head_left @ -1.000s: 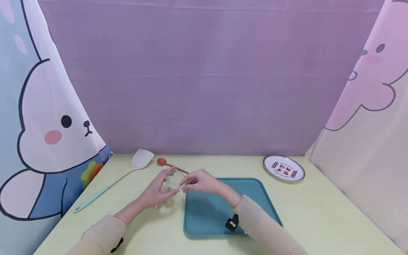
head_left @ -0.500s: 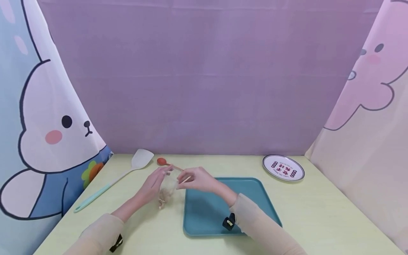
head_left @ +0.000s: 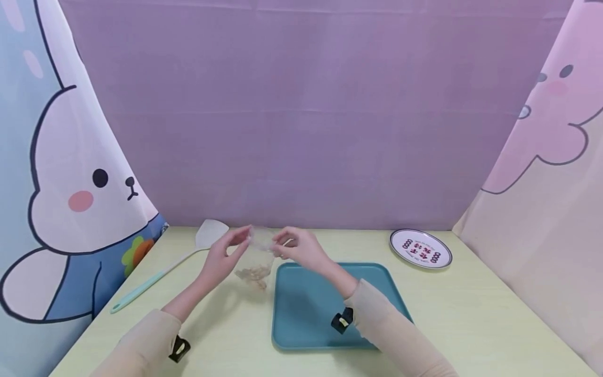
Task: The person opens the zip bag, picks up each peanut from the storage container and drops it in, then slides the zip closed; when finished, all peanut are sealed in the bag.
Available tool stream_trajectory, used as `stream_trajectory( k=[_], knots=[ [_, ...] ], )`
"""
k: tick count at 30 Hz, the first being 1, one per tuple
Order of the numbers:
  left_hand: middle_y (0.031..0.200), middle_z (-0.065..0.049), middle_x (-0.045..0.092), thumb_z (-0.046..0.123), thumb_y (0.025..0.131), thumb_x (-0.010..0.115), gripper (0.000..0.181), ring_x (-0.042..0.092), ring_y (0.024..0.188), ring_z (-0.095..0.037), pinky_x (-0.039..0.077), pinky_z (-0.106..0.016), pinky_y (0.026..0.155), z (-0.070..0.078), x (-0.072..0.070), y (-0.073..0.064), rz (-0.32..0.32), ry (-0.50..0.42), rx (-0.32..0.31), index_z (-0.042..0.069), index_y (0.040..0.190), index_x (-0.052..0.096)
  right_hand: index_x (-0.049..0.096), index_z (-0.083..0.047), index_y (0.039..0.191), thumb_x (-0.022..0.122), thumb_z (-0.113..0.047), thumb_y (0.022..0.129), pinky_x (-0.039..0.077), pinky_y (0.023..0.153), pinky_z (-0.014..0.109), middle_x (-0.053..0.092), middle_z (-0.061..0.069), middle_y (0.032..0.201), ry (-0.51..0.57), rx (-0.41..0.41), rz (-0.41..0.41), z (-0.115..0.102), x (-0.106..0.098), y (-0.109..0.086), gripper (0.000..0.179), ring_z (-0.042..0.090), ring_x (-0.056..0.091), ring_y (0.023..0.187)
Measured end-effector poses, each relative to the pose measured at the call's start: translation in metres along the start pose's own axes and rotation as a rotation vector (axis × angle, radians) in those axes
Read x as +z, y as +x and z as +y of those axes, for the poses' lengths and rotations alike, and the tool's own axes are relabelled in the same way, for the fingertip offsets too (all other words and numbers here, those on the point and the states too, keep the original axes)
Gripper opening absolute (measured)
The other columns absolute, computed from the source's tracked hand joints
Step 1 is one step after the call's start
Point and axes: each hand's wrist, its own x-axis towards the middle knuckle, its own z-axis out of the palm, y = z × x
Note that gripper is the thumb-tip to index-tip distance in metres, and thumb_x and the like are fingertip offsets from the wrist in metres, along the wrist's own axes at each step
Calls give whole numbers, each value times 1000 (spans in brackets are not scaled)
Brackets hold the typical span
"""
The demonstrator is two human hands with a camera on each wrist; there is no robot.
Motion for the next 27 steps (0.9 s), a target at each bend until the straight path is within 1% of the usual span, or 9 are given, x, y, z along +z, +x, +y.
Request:
stream_trajectory(
  k=[3,5,7,10,14,17,19,22,27],
  knots=[
    [104,-18,67,1,87,62,29,60,84,4,47,-7,78,9,0,5,-1,-66,-108,-2,116,62,62,-6,112,65,-14,88,58,66,30,69,12,91,-32,-52,26,-3,-12,-1,26,19,69,75],
    [99,-17,68,6,87,64,26,58,81,8,48,-8,76,13,2,8,0,-110,-161,0,113,64,61,-8,117,66,-16,88,58,66,29,70,12,91,-60,-73,41,-4,-20,-2,31,20,69,75],
    [94,-17,69,9,87,66,23,59,77,6,49,-11,74,16,5,10,2,-151,-194,0,108,66,60,-8,120,65,-16,88,58,67,28,70,12,91,-70,-79,53,-4,-28,-4,33,21,69,76],
    [86,-17,68,12,86,68,19,61,73,0,50,-15,69,21,10,11,3,-208,-236,-1,100,68,60,-6,120,64,-16,89,57,70,34,70,15,92,-66,-71,59,-3,-39,-6,33,25,68,78],
    [84,-17,68,15,86,68,19,63,73,-5,49,-15,65,27,17,11,-6,-270,-316,-2,95,67,66,-2,109,63,-15,89,57,71,37,70,17,91,-34,-24,47,0,-50,-11,24,31,66,80],
    [84,-13,68,17,88,65,21,63,73,-5,48,-16,64,29,23,10,-22,-302,-363,-3,95,66,69,-4,99,64,-16,89,56,66,30,70,12,85,-108,-34,65,2,-55,-15,17,25,66,74],
    [82,-9,69,17,89,64,21,63,73,-5,48,-17,64,30,25,10,-35,-311,-376,-3,95,66,70,-6,95,64,-17,89,54,60,26,70,7,79,-199,-79,94,3,-57,-17,14,17,64,68],
    [80,-9,69,18,89,64,21,64,72,-6,50,-18,66,30,29,11,-53,-309,-369,-2,96,68,71,-9,92,65,-17,88,49,53,23,69,3,75,-319,-142,144,4,-60,-19,11,7,60,62],
    [81,-12,71,23,86,68,23,67,70,-8,54,-20,65,31,34,14,-61,-282,-325,3,97,70,71,-9,95,64,-16,88,48,52,22,68,2,76,-365,-163,159,2,-68,-21,11,4,58,62]
  ],
)
